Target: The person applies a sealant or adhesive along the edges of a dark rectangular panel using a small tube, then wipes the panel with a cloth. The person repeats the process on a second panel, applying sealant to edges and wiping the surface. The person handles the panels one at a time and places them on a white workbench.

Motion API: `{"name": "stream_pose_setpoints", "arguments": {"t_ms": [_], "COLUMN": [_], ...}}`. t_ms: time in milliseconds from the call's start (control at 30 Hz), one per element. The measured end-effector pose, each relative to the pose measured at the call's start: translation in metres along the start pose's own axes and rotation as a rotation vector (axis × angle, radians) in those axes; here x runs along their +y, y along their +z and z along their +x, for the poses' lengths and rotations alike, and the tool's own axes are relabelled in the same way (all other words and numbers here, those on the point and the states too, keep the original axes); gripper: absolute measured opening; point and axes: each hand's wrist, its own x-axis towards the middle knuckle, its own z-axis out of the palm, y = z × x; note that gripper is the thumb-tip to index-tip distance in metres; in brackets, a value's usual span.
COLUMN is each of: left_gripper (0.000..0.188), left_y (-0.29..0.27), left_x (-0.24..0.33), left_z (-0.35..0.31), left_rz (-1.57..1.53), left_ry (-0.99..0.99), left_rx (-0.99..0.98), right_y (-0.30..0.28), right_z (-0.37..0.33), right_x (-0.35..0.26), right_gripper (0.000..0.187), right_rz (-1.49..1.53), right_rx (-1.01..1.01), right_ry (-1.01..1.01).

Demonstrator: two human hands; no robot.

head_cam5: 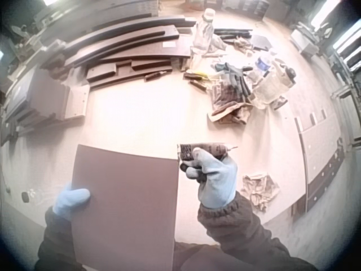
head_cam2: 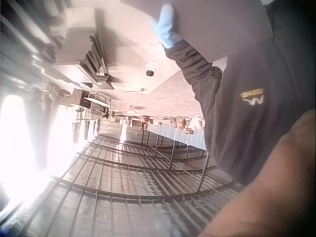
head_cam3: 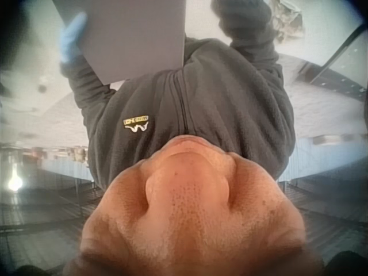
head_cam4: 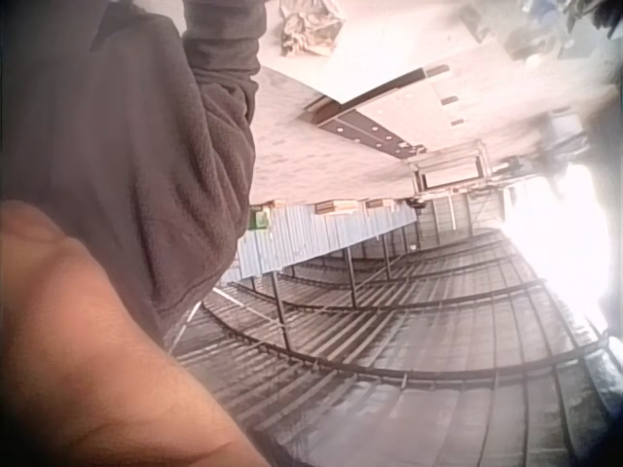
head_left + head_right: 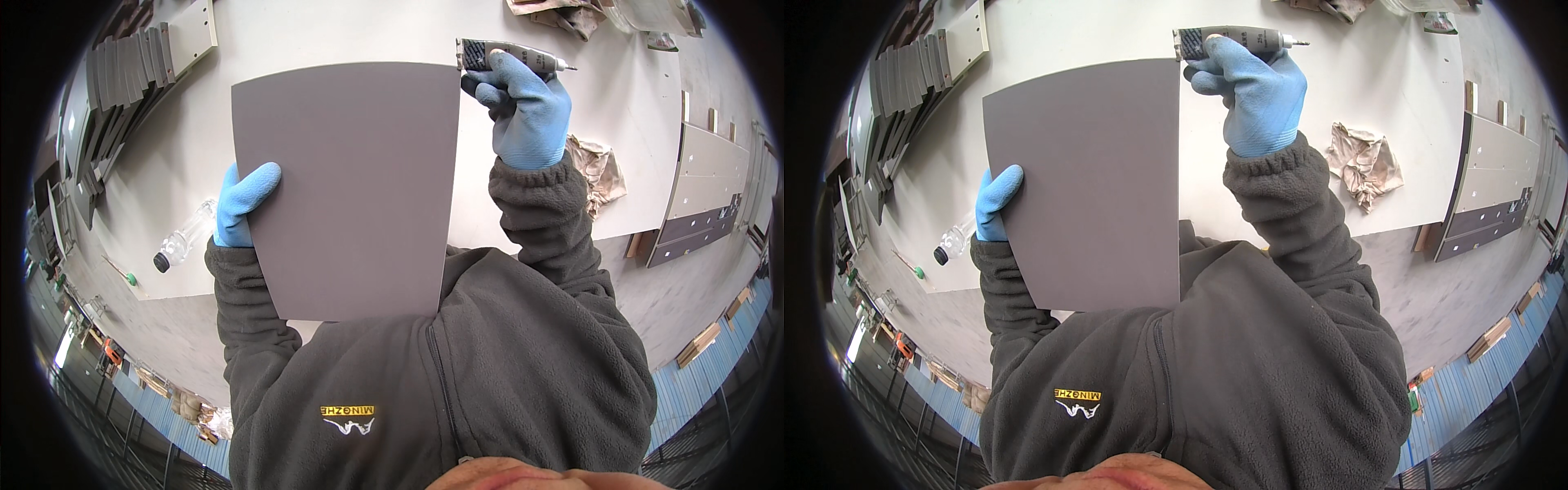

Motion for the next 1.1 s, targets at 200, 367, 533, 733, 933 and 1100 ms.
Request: {"name": "stream_pose_setpoints", "arguments": {"t_ms": [200, 367, 533, 733, 933, 1100], "left_gripper": [0.047, 0.048, 0.047, 0.051, 0.052, 0.053], "left_y": [-0.001, 0.004, 0.010, 0.005, 0.002, 0.004], "left_x": [0.002, 0.005, 0.006, 0.007, 0.006, 0.009], "left_z": [-0.002, -0.002, -0.004, -0.002, 0.000, -0.001], "left_rz": [-0.001, -0.002, -0.054, -0.021, -0.035, 0.022], "left_ry": [-0.007, -0.015, -0.005, -0.024, -0.021, -0.017], "left_rx": [-0.066, -0.078, -0.076, -0.065, -0.064, -0.031], "right_y": [-0.005, -0.011, -0.008, -0.023, -0.036, -0.035], "right_z": [0.001, -0.001, -0.006, 0.012, 0.023, 0.016], "right_x": [0.000, -0.002, -0.009, -0.028, -0.023, -0.019], "right_gripper": [0.019, 0.019, 0.011, 0.017, 0.024, 0.024], "right_rz": [0.066, 0.103, -0.137, -1.117, -1.190, -1.204], "right_rx": [0.083, 0.056, -0.069, -0.353, -0.326, -0.319], "right_ry": [0.012, 0.000, -0.254, -1.286, -1.586, -1.561]}}
